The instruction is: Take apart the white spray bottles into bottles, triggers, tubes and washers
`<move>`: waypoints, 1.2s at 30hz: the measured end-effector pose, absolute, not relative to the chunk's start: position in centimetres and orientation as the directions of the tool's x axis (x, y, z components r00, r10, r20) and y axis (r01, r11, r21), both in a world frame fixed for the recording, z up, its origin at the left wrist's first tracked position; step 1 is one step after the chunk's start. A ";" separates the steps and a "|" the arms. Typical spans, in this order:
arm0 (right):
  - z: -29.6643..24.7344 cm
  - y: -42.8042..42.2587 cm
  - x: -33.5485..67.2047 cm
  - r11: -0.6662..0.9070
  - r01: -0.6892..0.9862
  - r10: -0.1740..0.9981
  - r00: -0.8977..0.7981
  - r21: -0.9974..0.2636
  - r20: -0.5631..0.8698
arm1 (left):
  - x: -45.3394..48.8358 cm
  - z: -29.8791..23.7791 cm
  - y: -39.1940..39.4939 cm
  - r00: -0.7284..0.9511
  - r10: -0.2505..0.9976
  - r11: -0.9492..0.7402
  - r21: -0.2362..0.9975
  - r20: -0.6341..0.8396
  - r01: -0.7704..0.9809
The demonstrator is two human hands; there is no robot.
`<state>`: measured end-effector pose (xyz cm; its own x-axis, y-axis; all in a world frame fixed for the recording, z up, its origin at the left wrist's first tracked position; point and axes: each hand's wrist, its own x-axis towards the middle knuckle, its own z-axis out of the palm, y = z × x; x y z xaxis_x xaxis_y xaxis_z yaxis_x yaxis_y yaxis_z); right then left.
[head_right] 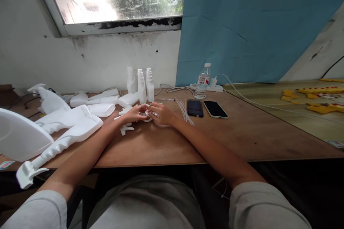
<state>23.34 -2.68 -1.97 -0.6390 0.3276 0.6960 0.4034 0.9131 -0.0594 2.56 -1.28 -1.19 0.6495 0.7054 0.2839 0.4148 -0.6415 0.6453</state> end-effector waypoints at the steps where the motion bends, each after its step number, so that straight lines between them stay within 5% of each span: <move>1: -2.0 -2.6 23.5 0.916 0.396 0.328 -0.639 -0.067 0.695 | 2.5 -1.2 -1.3 0.651 0.708 -0.627 0.670 0.274 0.399; 5: -2.2 -2.2 24.0 0.918 0.384 0.341 -0.640 -0.098 0.689 | 2.4 -1.3 -1.3 0.671 0.681 -0.630 0.702 0.293 0.333; 12: -2.1 -2.1 24.2 0.906 0.397 0.391 -0.646 -0.150 0.655 | 2.4 -1.1 -1.2 0.671 0.667 -0.707 0.562 0.325 0.430; 36: -1.8 -2.1 23.6 0.805 0.533 0.571 -0.576 -0.262 0.584 | 2.6 -1.2 -1.1 0.654 0.696 -0.658 0.628 0.296 0.415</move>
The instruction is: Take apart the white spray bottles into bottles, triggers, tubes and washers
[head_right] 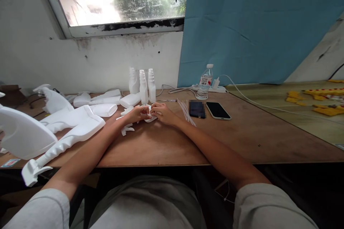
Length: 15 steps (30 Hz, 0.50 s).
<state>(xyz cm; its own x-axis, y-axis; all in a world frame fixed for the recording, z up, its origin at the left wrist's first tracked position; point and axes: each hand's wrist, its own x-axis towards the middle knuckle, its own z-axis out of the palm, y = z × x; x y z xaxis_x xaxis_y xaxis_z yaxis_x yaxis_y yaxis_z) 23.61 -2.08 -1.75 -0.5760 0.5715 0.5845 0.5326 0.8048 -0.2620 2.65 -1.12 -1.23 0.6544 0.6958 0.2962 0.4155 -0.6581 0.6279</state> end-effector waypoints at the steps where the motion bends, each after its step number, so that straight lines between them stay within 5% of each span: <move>1: -1.6 -1.6 23.9 0.766 0.580 0.612 -0.528 -0.276 0.589 | 2.6 -1.2 -1.1 0.648 0.702 -0.656 0.622 0.295 0.428; 5: -1.0 0.5 26.8 0.464 0.822 0.786 -0.211 -0.329 0.582 | 2.7 -1.0 -1.3 0.636 0.714 -0.657 0.598 0.294 0.460; 10: -1.0 1.7 31.6 0.054 0.960 0.917 0.062 -0.276 0.394 | 2.8 -1.2 -1.2 0.645 0.705 -0.668 0.580 0.294 0.466; 15: -1.5 2.0 32.4 -0.101 0.961 0.951 0.169 -0.257 0.257 | 2.9 -1.2 -1.0 0.678 0.677 -0.701 0.528 0.285 0.479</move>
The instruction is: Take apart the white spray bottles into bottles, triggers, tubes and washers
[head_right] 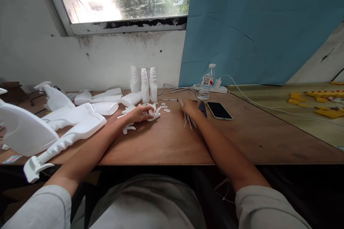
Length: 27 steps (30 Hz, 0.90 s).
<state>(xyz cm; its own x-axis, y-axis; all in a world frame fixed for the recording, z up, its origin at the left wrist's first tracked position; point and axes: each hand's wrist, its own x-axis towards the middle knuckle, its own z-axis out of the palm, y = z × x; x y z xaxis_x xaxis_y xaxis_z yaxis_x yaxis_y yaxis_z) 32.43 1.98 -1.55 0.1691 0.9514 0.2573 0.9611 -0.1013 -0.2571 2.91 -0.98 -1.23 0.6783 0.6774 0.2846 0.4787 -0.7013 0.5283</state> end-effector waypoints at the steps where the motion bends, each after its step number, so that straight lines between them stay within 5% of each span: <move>1: -1.6 2.0 32.3 -0.107 0.959 0.951 0.176 -0.263 0.254 | 2.9 -1.2 -1.0 0.678 0.677 -0.705 0.517 0.286 0.486; 7: -0.9 1.8 32.3 -0.098 0.920 0.914 0.234 -0.380 0.330 | 3.0 -0.7 -1.2 0.692 0.657 -0.733 0.468 0.298 0.494; 11: 0.3 1.5 31.4 0.071 0.862 0.849 0.212 -0.503 0.483 | 3.0 -1.0 -1.2 0.687 0.658 -0.735 0.461 0.308 0.498; 15: 0.3 1.3 29.6 0.277 0.753 0.852 0.095 -0.597 0.515 | 3.0 -1.4 -1.0 0.676 0.666 -0.725 0.487 0.316 0.487; 22: -1.6 1.2 28.8 0.402 0.568 0.915 -0.230 -0.718 0.330 | 3.0 -1.6 -0.7 0.680 0.663 -0.724 0.497 0.312 0.479; 27: -0.6 -0.1 26.6 0.531 0.323 0.847 -0.244 -0.784 0.473 | 2.9 -1.8 -0.5 0.685 0.668 -0.710 0.526 0.291 0.468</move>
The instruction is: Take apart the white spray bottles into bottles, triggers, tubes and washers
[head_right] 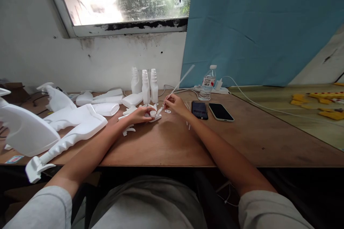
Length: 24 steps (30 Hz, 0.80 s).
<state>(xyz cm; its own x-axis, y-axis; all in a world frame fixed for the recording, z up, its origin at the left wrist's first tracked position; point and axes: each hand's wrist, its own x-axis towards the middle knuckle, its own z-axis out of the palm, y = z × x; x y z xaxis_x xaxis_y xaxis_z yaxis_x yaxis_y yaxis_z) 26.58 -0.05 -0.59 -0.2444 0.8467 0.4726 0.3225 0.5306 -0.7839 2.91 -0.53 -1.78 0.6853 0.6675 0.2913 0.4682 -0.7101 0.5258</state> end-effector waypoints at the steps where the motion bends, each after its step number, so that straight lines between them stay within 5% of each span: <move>1: -0.4 -0.4 25.9 0.555 0.274 0.830 -0.250 -0.786 0.499 | 2.9 -1.8 -0.5 0.686 0.666 -0.712 0.526 0.293 0.465; 9: -1.2 -2.1 22.7 0.644 0.157 0.742 -0.365 -0.749 0.562 | 2.9 -1.6 -0.8 0.691 0.649 -0.740 0.475 0.320 0.476; 24: -1.3 -2.1 22.7 0.735 0.376 0.678 -0.382 -0.564 0.629 | 2.7 -2.2 -0.3 0.686 0.654 -0.725 0.520 0.318 0.451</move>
